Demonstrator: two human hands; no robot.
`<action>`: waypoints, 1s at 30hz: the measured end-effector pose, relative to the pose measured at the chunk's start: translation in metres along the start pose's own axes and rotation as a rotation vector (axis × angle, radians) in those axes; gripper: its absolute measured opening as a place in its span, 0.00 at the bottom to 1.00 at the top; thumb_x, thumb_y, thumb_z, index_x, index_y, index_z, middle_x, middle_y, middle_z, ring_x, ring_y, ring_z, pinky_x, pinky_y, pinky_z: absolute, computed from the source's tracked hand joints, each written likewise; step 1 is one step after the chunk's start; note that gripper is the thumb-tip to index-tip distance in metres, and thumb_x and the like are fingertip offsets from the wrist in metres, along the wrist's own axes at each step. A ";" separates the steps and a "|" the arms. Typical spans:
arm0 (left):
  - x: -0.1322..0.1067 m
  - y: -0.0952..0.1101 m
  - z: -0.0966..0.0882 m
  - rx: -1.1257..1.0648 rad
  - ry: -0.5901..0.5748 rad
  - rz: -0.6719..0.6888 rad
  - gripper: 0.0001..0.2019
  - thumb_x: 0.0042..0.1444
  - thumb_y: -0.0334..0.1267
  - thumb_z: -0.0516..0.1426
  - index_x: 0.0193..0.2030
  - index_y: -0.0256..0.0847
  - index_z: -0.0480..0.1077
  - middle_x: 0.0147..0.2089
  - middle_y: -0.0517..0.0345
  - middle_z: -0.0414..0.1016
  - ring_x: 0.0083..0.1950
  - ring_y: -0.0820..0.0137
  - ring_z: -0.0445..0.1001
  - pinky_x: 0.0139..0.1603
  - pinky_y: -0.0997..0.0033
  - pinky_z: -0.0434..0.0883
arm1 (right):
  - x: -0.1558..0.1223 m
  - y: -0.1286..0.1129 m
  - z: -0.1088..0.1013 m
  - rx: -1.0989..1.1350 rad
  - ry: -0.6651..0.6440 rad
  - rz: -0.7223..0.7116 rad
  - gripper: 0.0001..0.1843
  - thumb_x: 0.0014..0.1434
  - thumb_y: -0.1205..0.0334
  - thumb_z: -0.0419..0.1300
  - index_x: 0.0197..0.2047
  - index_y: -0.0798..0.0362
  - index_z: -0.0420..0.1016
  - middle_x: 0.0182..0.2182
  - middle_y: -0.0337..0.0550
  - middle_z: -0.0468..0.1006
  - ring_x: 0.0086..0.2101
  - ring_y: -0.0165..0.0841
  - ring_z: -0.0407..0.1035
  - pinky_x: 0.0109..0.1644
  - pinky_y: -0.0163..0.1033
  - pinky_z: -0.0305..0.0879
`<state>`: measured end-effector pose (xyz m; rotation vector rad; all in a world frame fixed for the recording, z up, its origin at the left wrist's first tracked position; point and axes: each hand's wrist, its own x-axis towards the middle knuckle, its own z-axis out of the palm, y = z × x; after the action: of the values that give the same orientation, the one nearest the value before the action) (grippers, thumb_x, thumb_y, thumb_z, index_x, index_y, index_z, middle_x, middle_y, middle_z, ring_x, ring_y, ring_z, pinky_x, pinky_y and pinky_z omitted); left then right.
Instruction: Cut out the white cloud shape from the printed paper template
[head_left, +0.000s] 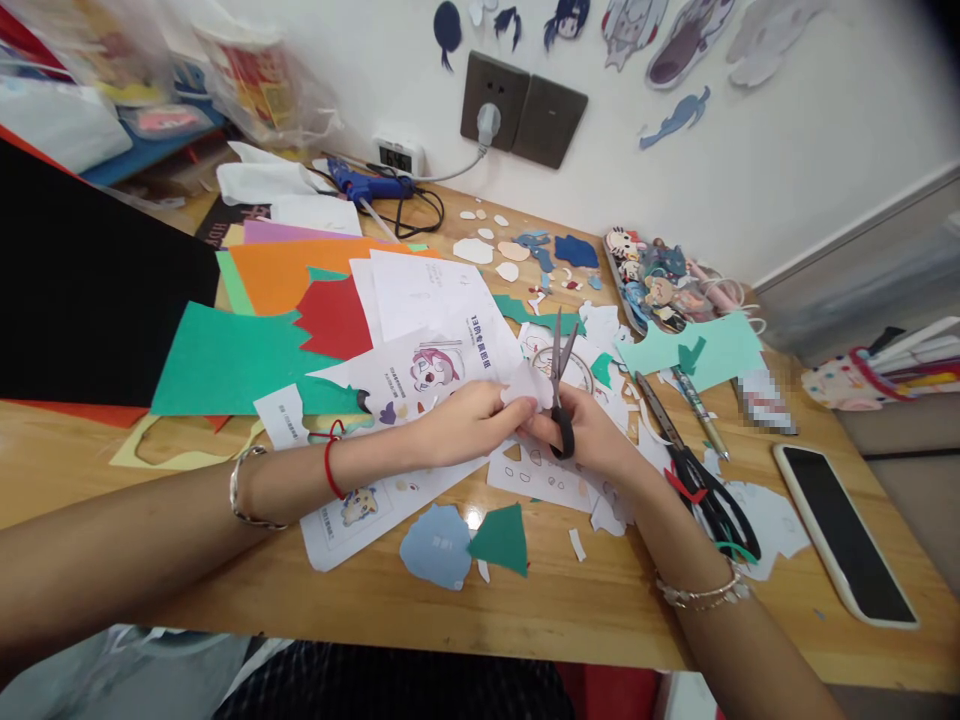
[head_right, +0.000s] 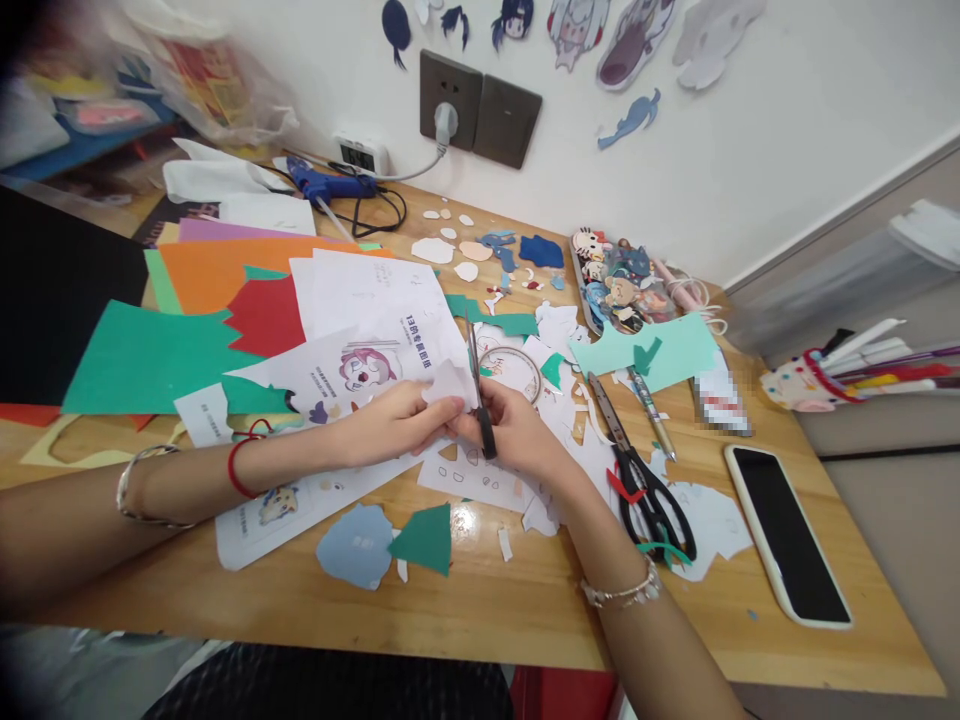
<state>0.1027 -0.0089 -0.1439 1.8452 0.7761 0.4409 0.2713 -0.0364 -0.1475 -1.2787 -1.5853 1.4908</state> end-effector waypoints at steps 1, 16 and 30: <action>0.000 0.000 0.000 0.006 0.000 -0.003 0.24 0.61 0.39 0.42 0.13 0.38 0.57 0.12 0.67 0.56 0.16 0.80 0.57 0.20 0.78 0.54 | 0.000 0.000 0.000 0.002 -0.003 0.000 0.10 0.51 0.61 0.62 0.33 0.54 0.64 0.21 0.32 0.65 0.18 0.22 0.56 0.18 0.29 0.52; 0.001 -0.002 0.000 0.016 -0.006 0.019 0.25 0.61 0.40 0.42 0.13 0.38 0.57 0.12 0.68 0.57 0.16 0.80 0.58 0.20 0.78 0.55 | 0.000 0.003 -0.002 0.014 -0.025 -0.001 0.11 0.51 0.60 0.62 0.35 0.53 0.65 0.21 0.32 0.66 0.17 0.21 0.54 0.16 0.28 0.51; 0.001 -0.006 0.001 -0.007 0.012 0.045 0.23 0.61 0.40 0.43 0.14 0.38 0.56 0.12 0.68 0.57 0.17 0.80 0.57 0.21 0.78 0.54 | 0.000 0.003 -0.003 -0.024 -0.016 0.001 0.12 0.51 0.59 0.62 0.36 0.54 0.65 0.20 0.31 0.65 0.16 0.21 0.54 0.16 0.28 0.51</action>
<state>0.1023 -0.0069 -0.1498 1.8579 0.7412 0.4835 0.2744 -0.0357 -0.1502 -1.2840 -1.6176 1.4904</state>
